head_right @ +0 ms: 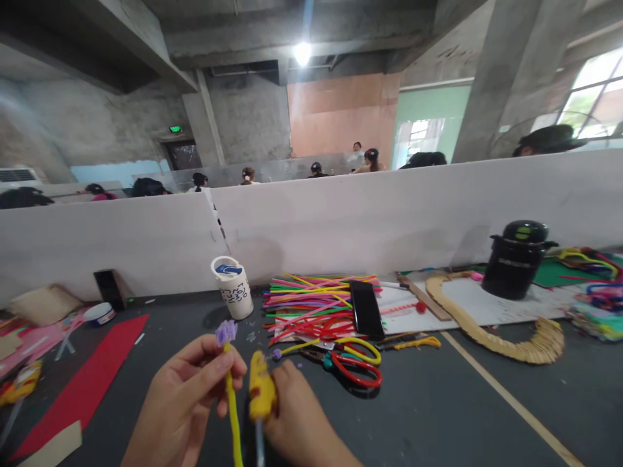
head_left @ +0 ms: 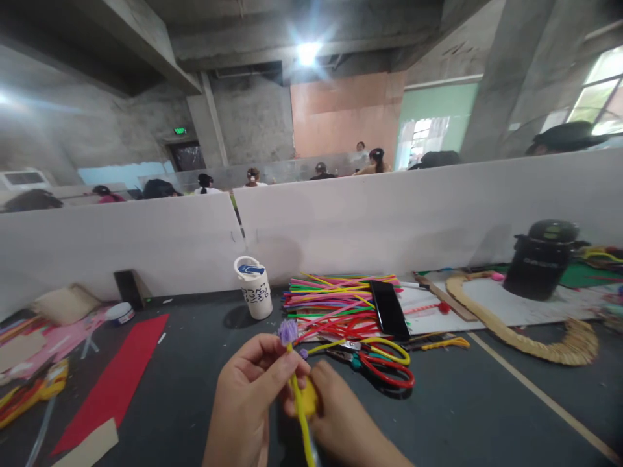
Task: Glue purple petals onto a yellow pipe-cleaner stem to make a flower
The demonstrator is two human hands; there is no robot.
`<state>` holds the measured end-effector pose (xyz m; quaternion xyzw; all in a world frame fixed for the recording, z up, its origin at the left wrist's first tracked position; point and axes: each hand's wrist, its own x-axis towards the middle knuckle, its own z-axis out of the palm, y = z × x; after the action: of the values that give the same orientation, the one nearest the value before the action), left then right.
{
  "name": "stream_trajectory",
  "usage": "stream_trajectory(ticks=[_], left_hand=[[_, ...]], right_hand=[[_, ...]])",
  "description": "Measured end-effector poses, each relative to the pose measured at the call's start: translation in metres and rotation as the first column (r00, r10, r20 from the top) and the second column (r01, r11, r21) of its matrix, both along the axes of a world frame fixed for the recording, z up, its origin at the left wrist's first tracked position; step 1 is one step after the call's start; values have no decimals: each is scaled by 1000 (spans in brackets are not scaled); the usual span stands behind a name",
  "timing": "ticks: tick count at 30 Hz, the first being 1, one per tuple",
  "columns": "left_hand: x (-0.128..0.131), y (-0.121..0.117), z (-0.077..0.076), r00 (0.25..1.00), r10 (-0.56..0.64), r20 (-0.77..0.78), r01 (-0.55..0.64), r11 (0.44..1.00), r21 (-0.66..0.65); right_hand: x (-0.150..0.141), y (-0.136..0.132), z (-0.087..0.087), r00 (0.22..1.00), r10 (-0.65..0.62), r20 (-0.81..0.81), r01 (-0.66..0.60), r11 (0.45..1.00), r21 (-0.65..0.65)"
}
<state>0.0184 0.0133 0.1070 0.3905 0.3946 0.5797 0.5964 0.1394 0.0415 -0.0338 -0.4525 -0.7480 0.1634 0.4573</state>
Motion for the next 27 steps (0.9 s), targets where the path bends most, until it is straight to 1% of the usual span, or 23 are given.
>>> stream_trajectory(ticks=[3, 5, 7, 8, 9, 10, 11, 12, 13, 15, 17, 18, 22, 25, 27], left_hand=[[3, -3, 5, 999, -26, 38, 27, 999, -18], [7, -4, 7, 998, -23, 61, 25, 999, -37], [10, -4, 7, 998, -23, 64, 27, 998, -57], [10, -4, 6, 998, -20, 62, 24, 998, -66], [10, -3, 5, 998, -16, 57, 20, 997, -71], [9, -3, 4, 999, -11, 51, 15, 997, -70], [8, -2, 3, 999, -14, 45, 17, 998, -68], [7, -1, 2, 999, -21, 37, 23, 997, -67], [6, -1, 1, 999, -36, 31, 38, 997, -68], [4, 0, -1, 997, -70, 38, 73, 994, -75], [3, 1, -2, 993, -87, 81, 94, 991, -90], [3, 1, -2, 991, -87, 106, 98, 990, -100], [4, 0, -5, 984, -101, 145, 123, 981, -148], [5, 0, -7, 982, -124, 140, 145, 977, -157], [5, 0, -9, 982, -133, 135, 154, 975, -159]], right_hand=[[37, 1, 38, 996, -33, -85, 29, 998, -49], [56, -8, 58, 990, -45, -131, 36, 997, -71], [67, -23, 76, 981, -23, -194, 4, 995, -99], [71, -31, 85, 975, 2, -222, -12, 999, -43], [73, -39, 93, 973, 26, -231, -13, 998, 60], [74, -45, 101, 971, 75, -227, -37, 985, 168], [73, -51, 108, 972, 138, -188, -89, 965, 248], [73, -55, 114, 975, 183, -128, -141, 949, 283], [72, -58, 119, 976, 209, -68, -182, 941, 284], [71, -62, 125, 974, 224, 37, -226, 949, 221], [71, -63, 124, 973, 210, 99, -224, 959, 173], [71, -63, 123, 972, 201, 118, -219, 961, 169], [69, -63, 114, 971, 162, 175, -198, 957, 213], [64, -64, 112, 986, 72, 153, -114, 952, 286], [62, -63, 113, 990, 36, 133, -77, 948, 310]])
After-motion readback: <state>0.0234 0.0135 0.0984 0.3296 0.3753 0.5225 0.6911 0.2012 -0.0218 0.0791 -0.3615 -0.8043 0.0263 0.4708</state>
